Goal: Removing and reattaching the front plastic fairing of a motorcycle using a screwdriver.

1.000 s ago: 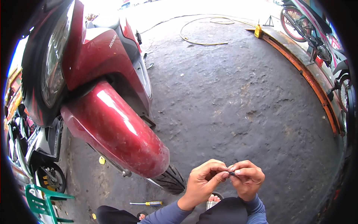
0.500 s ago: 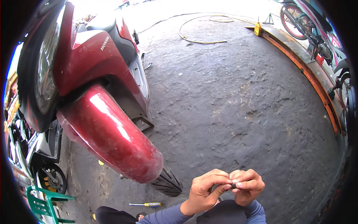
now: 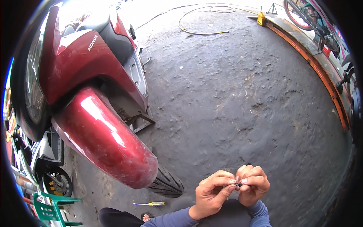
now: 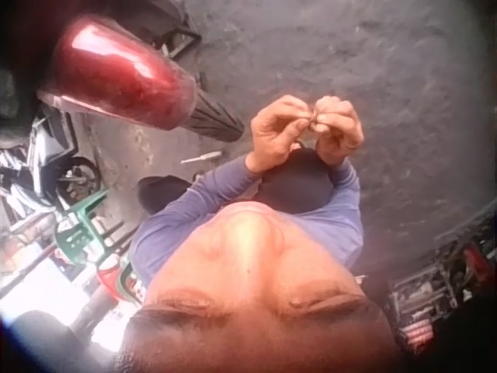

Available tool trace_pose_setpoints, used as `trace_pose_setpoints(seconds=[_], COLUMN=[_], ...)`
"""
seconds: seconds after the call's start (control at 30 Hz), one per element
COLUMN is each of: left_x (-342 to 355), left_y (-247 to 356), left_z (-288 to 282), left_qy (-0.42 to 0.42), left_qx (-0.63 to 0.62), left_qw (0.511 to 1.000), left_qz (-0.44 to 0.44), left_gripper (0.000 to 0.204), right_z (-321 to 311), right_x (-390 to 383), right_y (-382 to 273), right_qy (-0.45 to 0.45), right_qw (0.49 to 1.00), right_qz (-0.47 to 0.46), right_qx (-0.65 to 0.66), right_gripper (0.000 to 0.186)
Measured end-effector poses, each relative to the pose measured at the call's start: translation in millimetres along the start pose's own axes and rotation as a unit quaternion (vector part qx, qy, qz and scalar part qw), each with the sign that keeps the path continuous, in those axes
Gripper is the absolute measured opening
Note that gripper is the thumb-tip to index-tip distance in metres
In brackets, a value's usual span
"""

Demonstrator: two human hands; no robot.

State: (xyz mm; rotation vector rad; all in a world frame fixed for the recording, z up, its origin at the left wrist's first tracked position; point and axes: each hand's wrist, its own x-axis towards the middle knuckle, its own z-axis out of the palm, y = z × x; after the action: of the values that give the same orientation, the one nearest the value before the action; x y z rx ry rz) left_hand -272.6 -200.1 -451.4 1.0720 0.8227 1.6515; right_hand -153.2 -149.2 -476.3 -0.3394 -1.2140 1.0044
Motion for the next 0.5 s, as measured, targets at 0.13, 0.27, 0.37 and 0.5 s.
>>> trace_pose_setpoints(seconds=[0.13, 0.27, 0.37, 0.5], left_x=[7, 5, 7, 10], left_y=[-4, -9, -9, -10], left_z=[-8, -2, 4, 8], left_qy=[-0.02, -0.018, -0.039, -0.044], left_qx=[0.056, 0.038, 0.046, 0.026], left_qw=[0.996, 0.995, 0.991, 0.993], left_qz=[0.064, 0.086, 0.117, 0.107], left_gripper=[0.013, 0.014, 0.017, 0.018], right_z=[5, 6, 7, -1], right_x=[-4, -8, -8, -10], right_y=[9, 14, 11, 8], right_qy=[-0.007, 0.016, 0.021, 0.007], right_qw=[0.998, 0.99, 0.992, 0.998], right_qz=[0.034, 0.036, -0.004, -0.033], right_qx=[0.058, 0.135, 0.128, 0.061], right_gripper=[0.021, 0.021, 0.02, 0.022])
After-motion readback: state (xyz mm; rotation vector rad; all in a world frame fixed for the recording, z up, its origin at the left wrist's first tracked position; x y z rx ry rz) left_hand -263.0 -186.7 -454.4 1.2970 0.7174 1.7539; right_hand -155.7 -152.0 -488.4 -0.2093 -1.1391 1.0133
